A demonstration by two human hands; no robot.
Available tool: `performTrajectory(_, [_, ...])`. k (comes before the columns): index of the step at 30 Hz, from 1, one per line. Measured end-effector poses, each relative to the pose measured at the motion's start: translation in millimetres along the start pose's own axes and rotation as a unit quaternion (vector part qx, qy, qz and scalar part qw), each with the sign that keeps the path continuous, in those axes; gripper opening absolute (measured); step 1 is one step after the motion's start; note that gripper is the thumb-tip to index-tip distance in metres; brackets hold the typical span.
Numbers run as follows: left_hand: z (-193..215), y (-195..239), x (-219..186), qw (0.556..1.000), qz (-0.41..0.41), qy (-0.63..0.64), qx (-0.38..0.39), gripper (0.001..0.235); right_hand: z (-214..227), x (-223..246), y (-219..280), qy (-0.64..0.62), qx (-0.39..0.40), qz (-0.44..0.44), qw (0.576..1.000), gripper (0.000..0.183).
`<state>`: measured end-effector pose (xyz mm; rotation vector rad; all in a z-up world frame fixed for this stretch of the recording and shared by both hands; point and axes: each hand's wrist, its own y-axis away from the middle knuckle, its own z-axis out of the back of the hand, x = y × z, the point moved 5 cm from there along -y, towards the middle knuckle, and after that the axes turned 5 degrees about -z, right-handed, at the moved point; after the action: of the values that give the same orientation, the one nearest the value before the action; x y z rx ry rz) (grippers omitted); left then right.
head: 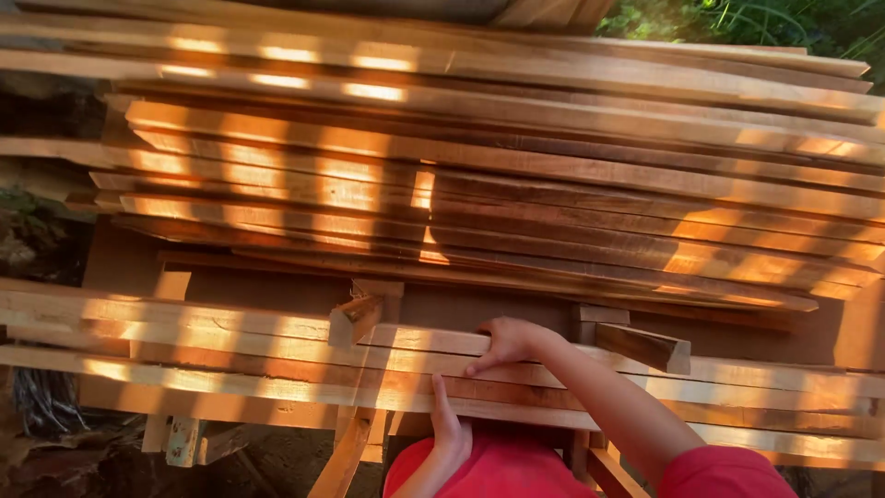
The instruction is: The person arranges several wooden planks on a wooden rack and secures them by wrapping and tying black wire around the stack. The person then lifts the completed bundle and places it onto a larger pile of similar wood bundles.
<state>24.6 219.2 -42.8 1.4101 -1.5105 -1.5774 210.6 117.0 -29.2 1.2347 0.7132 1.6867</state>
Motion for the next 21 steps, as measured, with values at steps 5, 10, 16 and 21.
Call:
performTrajectory(5, [1,0,3,0.999,-0.027,0.027,-0.026,0.068,-9,-4,-2,-0.002,0.007,-0.002,1.000,0.109])
performTrajectory(10, [4,-4,4,0.997,-0.058,0.020,-0.040,0.066,-7,-3,0,-0.008,-0.003,-0.027,1.000,0.115])
performTrajectory(16, [4,13,-7,0.999,-0.037,-0.006,0.024,0.071,-12,-3,-17,-0.023,0.061,-0.008,0.998,0.117])
performTrajectory(21, [12,6,-34,0.994,-0.057,0.082,0.033,0.083,-13,34,-10,-0.118,0.089,0.003,0.989,0.086])
